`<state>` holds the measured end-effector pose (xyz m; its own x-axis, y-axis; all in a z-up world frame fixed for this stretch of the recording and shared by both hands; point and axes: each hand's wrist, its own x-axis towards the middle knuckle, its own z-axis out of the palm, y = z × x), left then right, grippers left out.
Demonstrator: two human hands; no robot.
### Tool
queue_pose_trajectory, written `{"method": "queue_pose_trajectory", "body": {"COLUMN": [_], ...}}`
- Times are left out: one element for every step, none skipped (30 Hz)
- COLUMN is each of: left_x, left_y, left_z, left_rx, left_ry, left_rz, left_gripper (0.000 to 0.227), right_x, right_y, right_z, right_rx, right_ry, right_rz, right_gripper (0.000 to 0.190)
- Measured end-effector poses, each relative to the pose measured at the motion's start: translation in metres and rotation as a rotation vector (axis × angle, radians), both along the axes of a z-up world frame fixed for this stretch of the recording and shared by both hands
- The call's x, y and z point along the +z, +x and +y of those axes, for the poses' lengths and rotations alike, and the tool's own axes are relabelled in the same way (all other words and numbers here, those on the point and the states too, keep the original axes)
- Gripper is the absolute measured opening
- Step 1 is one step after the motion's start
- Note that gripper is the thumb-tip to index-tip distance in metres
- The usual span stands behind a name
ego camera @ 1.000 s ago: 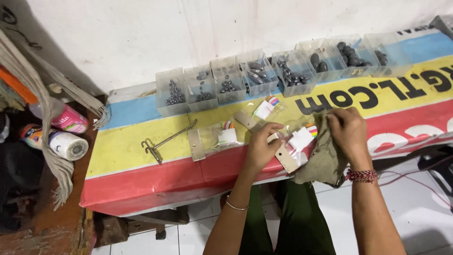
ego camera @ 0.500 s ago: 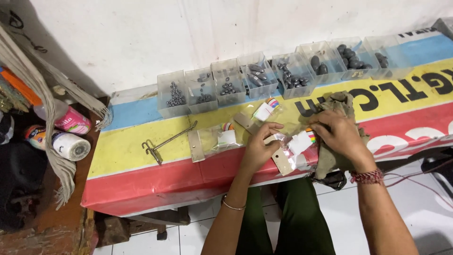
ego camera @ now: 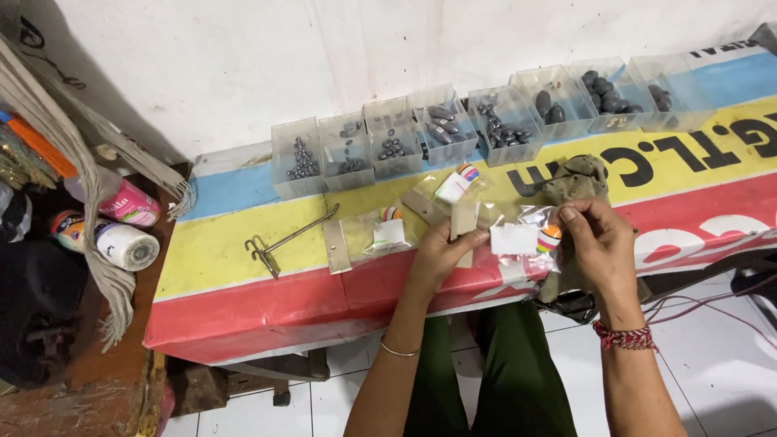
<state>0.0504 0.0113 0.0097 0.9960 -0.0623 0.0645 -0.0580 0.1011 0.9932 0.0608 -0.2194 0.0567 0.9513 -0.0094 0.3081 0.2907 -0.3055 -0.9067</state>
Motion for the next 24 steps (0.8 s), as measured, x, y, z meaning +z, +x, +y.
{"method": "queue_pose_trajectory", "body": {"left_x": [-0.002,-0.004,-0.006,-0.007,-0.008,-0.009,-0.011,-0.014,-0.016,-0.012,-0.008,-0.003,-0.006,-0.009,-0.011,-0.006,-0.001,0.003,-0.003,-0.009,-0.014,-0.013,-0.012,-0.011], "left_y": [0.001,0.001,0.001,0.001,0.002,0.003,0.005,0.007,0.008,0.008,0.008,0.009,0.015,0.021,0.028,0.031,0.033,0.036,0.044,0.053,0.062,0.066,0.07,0.073], "left_z": [0.0,0.0,0.0,0.0,0.0,-0.001,-0.001,-0.001,-0.001,-0.001,-0.001,-0.001,0.0,0.001,0.002,0.004,0.004,0.003,0.006,0.009,0.015,0.015,0.017,0.018], "left_rx": [0.002,0.027,0.05,0.05,0.092,0.134,0.136,0.162,0.19,0.195,0.232,0.27,0.271,0.277,0.282,0.284,0.22,0.155,0.153,0.134,0.119,0.121,0.099,0.077], "left_ry": [-0.001,-0.071,-0.143,-0.144,-0.185,-0.227,-0.229,-0.24,-0.251,-0.253,-0.147,-0.04,-0.039,0.115,0.27,0.271,0.335,0.399,0.398,0.372,0.349,0.349,0.453,0.557], "left_rz": [0.0,-0.045,-0.087,-0.085,-0.043,-0.001,-0.002,-0.001,0.001,0.0,-0.02,-0.039,-0.038,-0.007,0.022,0.021,0.073,0.125,0.126,0.079,0.029,0.027,-0.02,-0.068], "left_gripper": [0.028,0.028,0.027,0.027,0.029,0.031,0.031,0.028,0.025,0.025,0.03,0.035,0.035,0.035,0.038,0.038,0.055,0.073,0.073,0.057,0.04,0.04,0.043,0.046], "right_x": [-0.003,-0.005,-0.008,-0.013,-0.016,-0.02,-0.025,-0.03,-0.035,-0.034,-0.033,-0.032,-0.036,-0.04,-0.043,-0.047,-0.051,-0.055,-0.056,-0.056,-0.055,-0.049,-0.044,-0.038], "right_y": [0.0,0.0,0.0,-0.001,0.0,0.0,0.0,0.0,0.0,-0.005,-0.01,-0.014,-0.015,-0.017,-0.017,-0.015,-0.016,-0.016,-0.016,-0.017,-0.014,-0.014,-0.014,-0.013], "right_z": [-0.001,-0.002,-0.003,-0.003,-0.003,-0.003,-0.004,-0.004,-0.005,-0.001,0.002,0.005,0.004,0.002,0.001,0.002,0.0,-0.002,-0.001,0.0,0.004,-0.001,-0.006,-0.01], "right_rx": [0.002,0.003,0.003,0.003,0.019,0.036,0.039,0.051,0.064,0.068,0.021,-0.026,-0.025,0.028,0.081,0.083,0.065,0.047,0.045,-0.064,-0.166,-0.165,-0.148,-0.132], "right_ry": [-0.001,0.014,0.028,0.027,0.067,0.107,0.105,0.196,0.287,0.285,0.244,0.204,0.204,0.198,0.193,0.194,0.085,-0.024,-0.025,-0.246,-0.464,-0.463,-0.485,-0.506], "right_rz": [0.0,-0.004,-0.006,-0.003,-0.001,0.002,0.001,0.095,0.19,0.19,0.237,0.284,0.285,0.247,0.206,0.205,0.165,0.126,0.127,-0.033,-0.2,-0.203,-0.342,-0.482], "right_gripper": [0.013,0.013,0.012,0.012,0.011,0.01,0.01,0.01,0.01,0.01,0.012,0.016,0.016,0.019,0.023,0.023,0.014,0.01,0.01,0.01,0.016,0.016,0.011,0.008]}}
